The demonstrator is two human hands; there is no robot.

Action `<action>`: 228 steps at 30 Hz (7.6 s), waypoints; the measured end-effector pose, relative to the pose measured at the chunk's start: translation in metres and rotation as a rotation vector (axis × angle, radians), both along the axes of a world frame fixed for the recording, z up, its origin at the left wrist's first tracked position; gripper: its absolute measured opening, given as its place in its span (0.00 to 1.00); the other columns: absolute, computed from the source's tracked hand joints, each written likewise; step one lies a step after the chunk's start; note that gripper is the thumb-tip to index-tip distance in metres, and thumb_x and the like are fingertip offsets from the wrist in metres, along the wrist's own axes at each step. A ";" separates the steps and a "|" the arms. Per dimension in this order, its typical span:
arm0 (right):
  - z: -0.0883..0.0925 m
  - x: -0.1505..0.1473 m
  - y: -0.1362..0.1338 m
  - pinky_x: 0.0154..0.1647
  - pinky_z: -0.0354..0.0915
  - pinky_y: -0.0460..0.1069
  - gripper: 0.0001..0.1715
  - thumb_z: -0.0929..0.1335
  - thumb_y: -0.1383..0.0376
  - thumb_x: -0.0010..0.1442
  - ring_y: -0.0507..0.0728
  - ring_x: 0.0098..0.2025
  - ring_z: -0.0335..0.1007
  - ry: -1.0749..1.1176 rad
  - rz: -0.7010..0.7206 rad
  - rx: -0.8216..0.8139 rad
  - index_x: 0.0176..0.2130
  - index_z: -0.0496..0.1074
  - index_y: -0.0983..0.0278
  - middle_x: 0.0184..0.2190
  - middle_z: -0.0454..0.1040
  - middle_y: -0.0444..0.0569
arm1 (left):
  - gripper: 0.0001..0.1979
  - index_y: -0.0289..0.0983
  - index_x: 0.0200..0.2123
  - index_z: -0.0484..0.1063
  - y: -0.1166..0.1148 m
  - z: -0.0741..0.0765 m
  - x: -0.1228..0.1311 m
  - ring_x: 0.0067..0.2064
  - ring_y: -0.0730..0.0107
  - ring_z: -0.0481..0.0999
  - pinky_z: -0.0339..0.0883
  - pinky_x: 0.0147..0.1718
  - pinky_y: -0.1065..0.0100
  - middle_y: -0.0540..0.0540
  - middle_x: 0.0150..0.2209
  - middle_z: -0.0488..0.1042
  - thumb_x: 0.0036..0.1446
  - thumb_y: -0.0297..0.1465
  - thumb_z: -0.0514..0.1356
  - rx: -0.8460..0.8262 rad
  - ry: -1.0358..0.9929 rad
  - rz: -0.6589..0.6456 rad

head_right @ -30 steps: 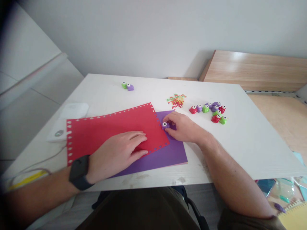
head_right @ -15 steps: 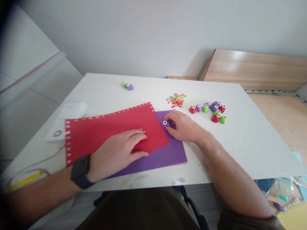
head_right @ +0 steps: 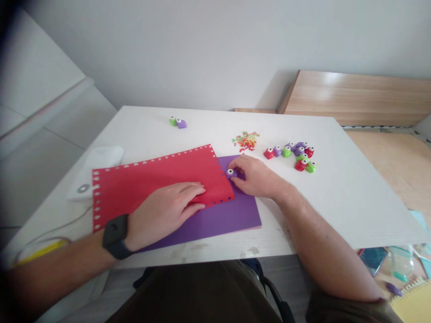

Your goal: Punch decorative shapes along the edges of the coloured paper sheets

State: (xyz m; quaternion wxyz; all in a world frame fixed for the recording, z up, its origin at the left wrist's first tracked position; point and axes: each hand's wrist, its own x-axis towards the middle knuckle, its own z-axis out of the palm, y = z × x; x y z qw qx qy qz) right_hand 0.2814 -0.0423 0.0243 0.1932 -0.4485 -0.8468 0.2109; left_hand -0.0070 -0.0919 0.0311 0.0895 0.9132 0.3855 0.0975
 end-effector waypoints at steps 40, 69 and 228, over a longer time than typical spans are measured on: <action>0.005 0.000 0.000 0.44 0.69 0.53 0.14 0.71 0.70 0.63 0.58 0.41 0.73 0.009 0.027 -0.016 0.49 0.76 0.61 0.42 0.78 0.50 | 0.11 0.36 0.53 0.77 0.011 -0.003 -0.004 0.54 0.57 0.82 0.76 0.54 0.57 0.39 0.55 0.81 0.72 0.33 0.60 0.006 -0.019 -0.045; 0.007 0.000 -0.001 0.45 0.71 0.54 0.14 0.72 0.70 0.61 0.58 0.41 0.74 0.016 0.039 -0.018 0.47 0.78 0.60 0.42 0.79 0.51 | 0.21 0.36 0.54 0.76 0.010 -0.007 -0.002 0.56 0.52 0.80 0.75 0.55 0.52 0.40 0.55 0.80 0.67 0.44 0.66 -0.033 -0.062 0.014; -0.003 -0.009 -0.002 0.49 0.72 0.55 0.18 0.72 0.70 0.67 0.59 0.45 0.75 0.064 0.052 0.003 0.56 0.79 0.60 0.46 0.79 0.53 | 0.19 0.35 0.55 0.78 0.008 -0.021 0.001 0.63 0.54 0.77 0.74 0.63 0.51 0.39 0.59 0.80 0.70 0.42 0.63 0.047 -0.138 -0.048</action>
